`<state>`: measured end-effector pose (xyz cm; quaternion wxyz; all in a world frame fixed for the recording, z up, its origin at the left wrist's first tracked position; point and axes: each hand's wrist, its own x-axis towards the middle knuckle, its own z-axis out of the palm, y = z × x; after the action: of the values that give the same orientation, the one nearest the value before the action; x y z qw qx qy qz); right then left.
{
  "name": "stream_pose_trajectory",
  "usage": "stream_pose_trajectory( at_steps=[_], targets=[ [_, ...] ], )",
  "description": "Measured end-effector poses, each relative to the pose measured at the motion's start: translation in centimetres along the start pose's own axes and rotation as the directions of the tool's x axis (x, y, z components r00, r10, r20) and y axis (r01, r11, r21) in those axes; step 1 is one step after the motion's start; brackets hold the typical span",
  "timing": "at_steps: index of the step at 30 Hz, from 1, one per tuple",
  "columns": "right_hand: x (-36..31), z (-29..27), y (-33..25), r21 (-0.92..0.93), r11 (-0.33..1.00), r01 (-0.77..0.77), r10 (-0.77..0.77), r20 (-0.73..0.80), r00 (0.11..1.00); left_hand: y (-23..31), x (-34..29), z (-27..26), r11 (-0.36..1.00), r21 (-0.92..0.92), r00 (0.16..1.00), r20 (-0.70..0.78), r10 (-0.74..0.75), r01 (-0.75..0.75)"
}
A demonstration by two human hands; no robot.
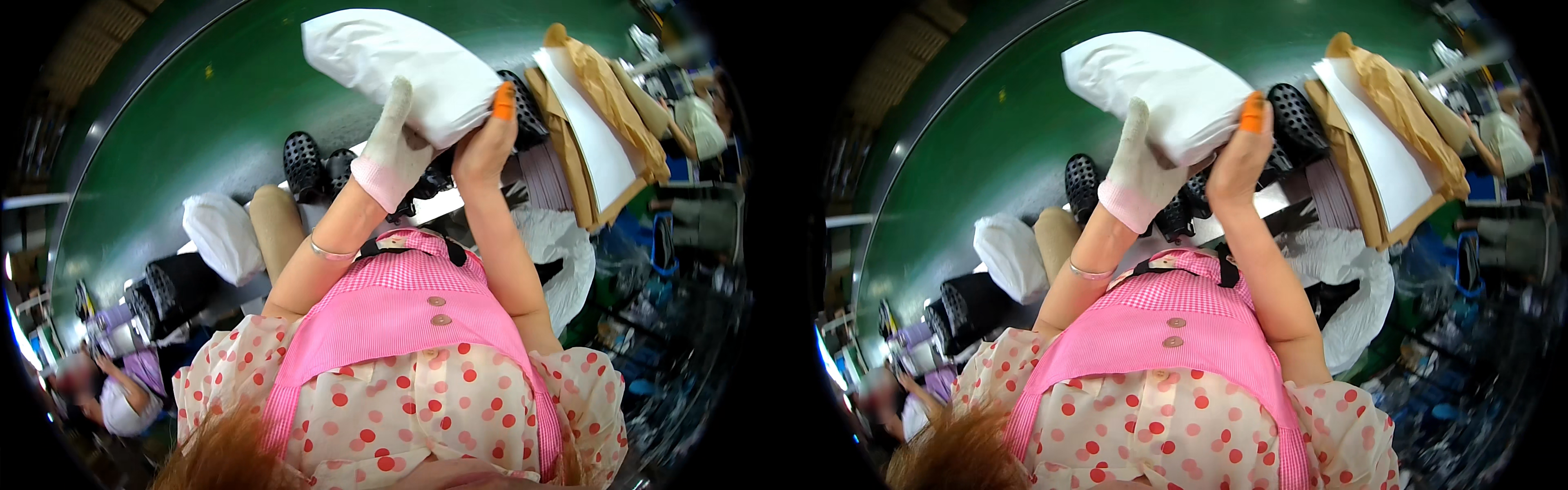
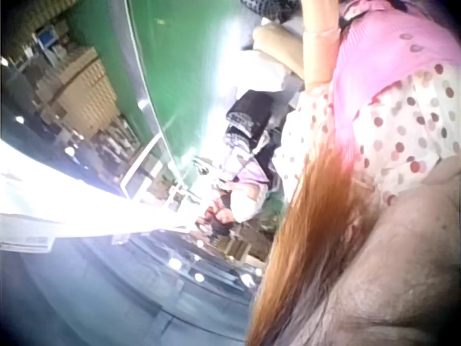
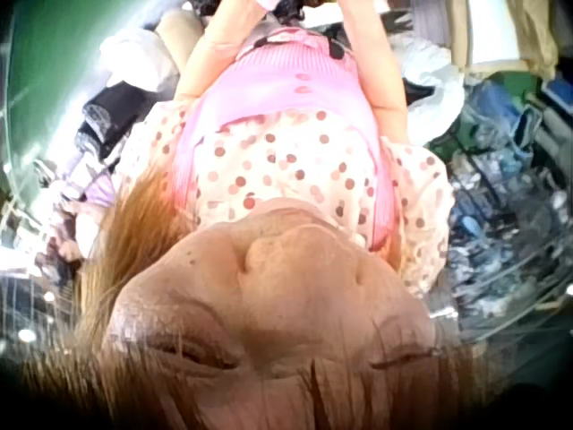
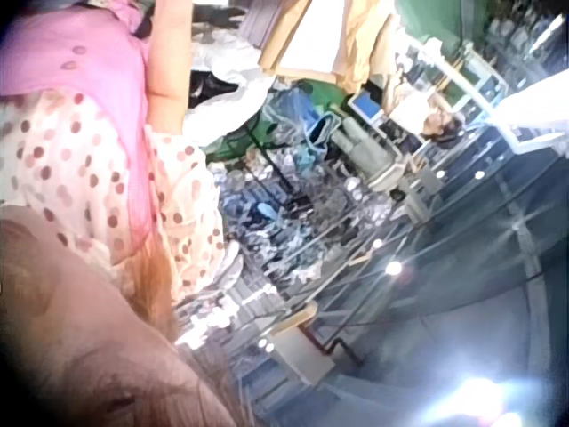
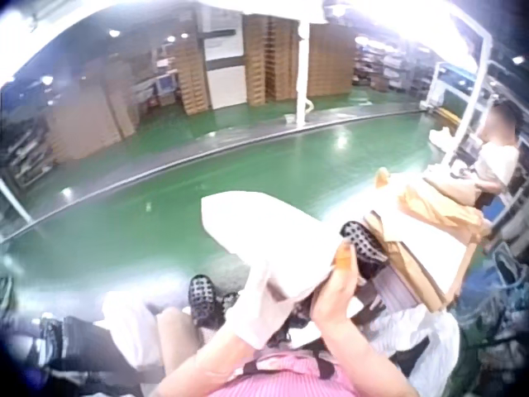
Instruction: The person repeatedly picks up shoe insoles, wraps each one in white tissue paper, and places the wrapped insole into a white plastic bag. The process is repeated for multiple insoles in a factory setting.
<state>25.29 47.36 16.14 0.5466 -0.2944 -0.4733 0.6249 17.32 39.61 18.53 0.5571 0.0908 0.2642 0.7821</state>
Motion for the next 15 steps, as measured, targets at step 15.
stream_pose_trajectory(
  at_steps=[15],
  targets=[
    [-3.2, 3.4, -1.5, -0.033, 0.941, -0.338, 0.300, 0.544, 0.784, 0.3, -5.1, -2.7, 0.908, -0.186, 0.915, -0.228, 0.332, -0.376]
  ],
)
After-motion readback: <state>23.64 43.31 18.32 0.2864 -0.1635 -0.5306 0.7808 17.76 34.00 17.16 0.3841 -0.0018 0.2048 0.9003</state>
